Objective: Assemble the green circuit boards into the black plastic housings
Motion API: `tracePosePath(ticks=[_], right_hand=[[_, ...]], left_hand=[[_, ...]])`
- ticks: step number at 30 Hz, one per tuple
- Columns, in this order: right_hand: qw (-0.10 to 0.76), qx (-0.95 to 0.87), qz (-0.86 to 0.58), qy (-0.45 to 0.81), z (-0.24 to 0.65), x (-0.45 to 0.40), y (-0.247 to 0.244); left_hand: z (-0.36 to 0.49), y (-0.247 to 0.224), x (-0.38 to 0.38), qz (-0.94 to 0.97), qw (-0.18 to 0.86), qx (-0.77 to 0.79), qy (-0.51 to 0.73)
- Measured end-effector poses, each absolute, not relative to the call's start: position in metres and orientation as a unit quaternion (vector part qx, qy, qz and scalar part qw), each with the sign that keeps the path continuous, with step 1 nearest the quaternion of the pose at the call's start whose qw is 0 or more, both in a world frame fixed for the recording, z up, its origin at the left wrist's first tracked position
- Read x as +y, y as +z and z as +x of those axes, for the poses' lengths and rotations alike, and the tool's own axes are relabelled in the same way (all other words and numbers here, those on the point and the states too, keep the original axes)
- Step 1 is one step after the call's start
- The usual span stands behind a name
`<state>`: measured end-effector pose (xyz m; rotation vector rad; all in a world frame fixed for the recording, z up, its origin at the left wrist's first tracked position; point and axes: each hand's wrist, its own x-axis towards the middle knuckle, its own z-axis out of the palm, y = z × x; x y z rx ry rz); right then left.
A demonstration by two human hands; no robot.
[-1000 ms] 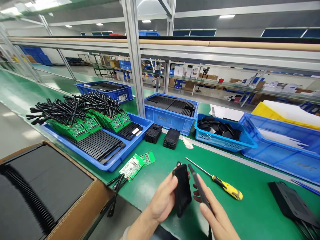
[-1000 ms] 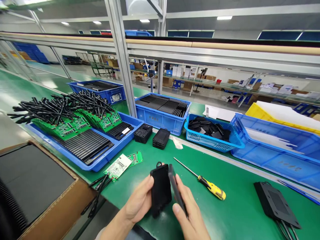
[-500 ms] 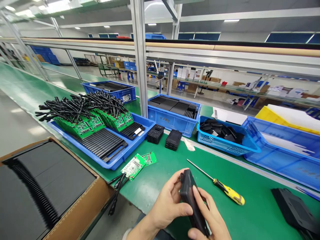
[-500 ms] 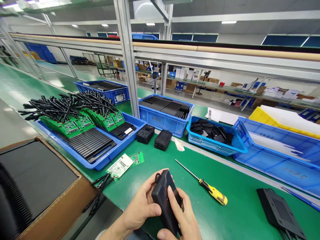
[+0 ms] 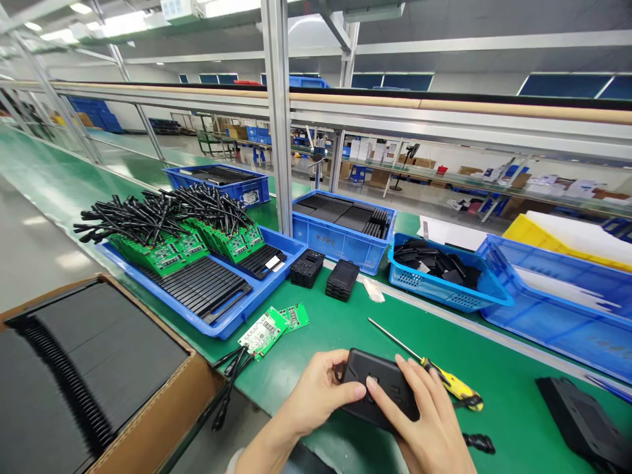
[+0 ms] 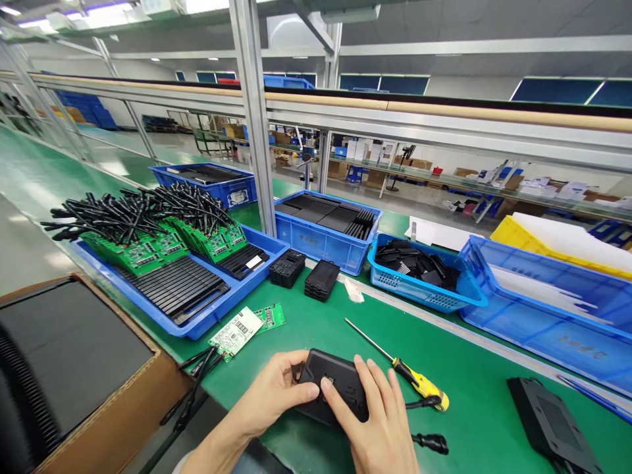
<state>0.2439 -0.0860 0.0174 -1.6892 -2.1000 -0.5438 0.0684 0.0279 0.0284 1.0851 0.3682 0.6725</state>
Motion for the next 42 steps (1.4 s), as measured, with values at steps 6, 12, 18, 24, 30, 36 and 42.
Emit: tracePosePath(ticks=[6, 12, 18, 24, 30, 36, 42], right_hand=[[0.331, -0.672, -0.61, -0.259, 0.254, -0.094, 0.008], [0.4, -0.615, -0.675, -0.081, 0.257, -0.091, -0.01], [0.463, -0.637, -0.614, -0.054, 0.243, -0.09, 0.009], [0.481, -0.677, -0.556, 0.015, 0.245, -0.094, 0.024], [0.564, -0.614, -0.542, 0.099, 0.245, -0.101, 0.022], [0.586, -0.582, -0.553, 0.105, 0.244, -0.1, 0.013], [0.652, -0.497, -0.552, 0.153, 0.244, -0.099, 0.009]], left_hand=[[0.078, 0.013, 0.03, 0.408, 0.782, 0.223, 0.415], [0.084, -0.002, 0.016, 0.394, 0.798, 0.201, 0.41], [0.069, 0.004, 0.024, 0.662, 0.689, 0.177, 0.238], [0.067, 0.017, 0.024, 0.807, 0.513, 0.142, 0.256], [0.076, 0.001, 0.014, 0.795, 0.508, 0.145, 0.298], [0.079, -0.01, 0.013, 0.787, 0.516, 0.173, 0.29], [0.086, -0.013, 0.011, 0.757, 0.551, 0.164, 0.311]])
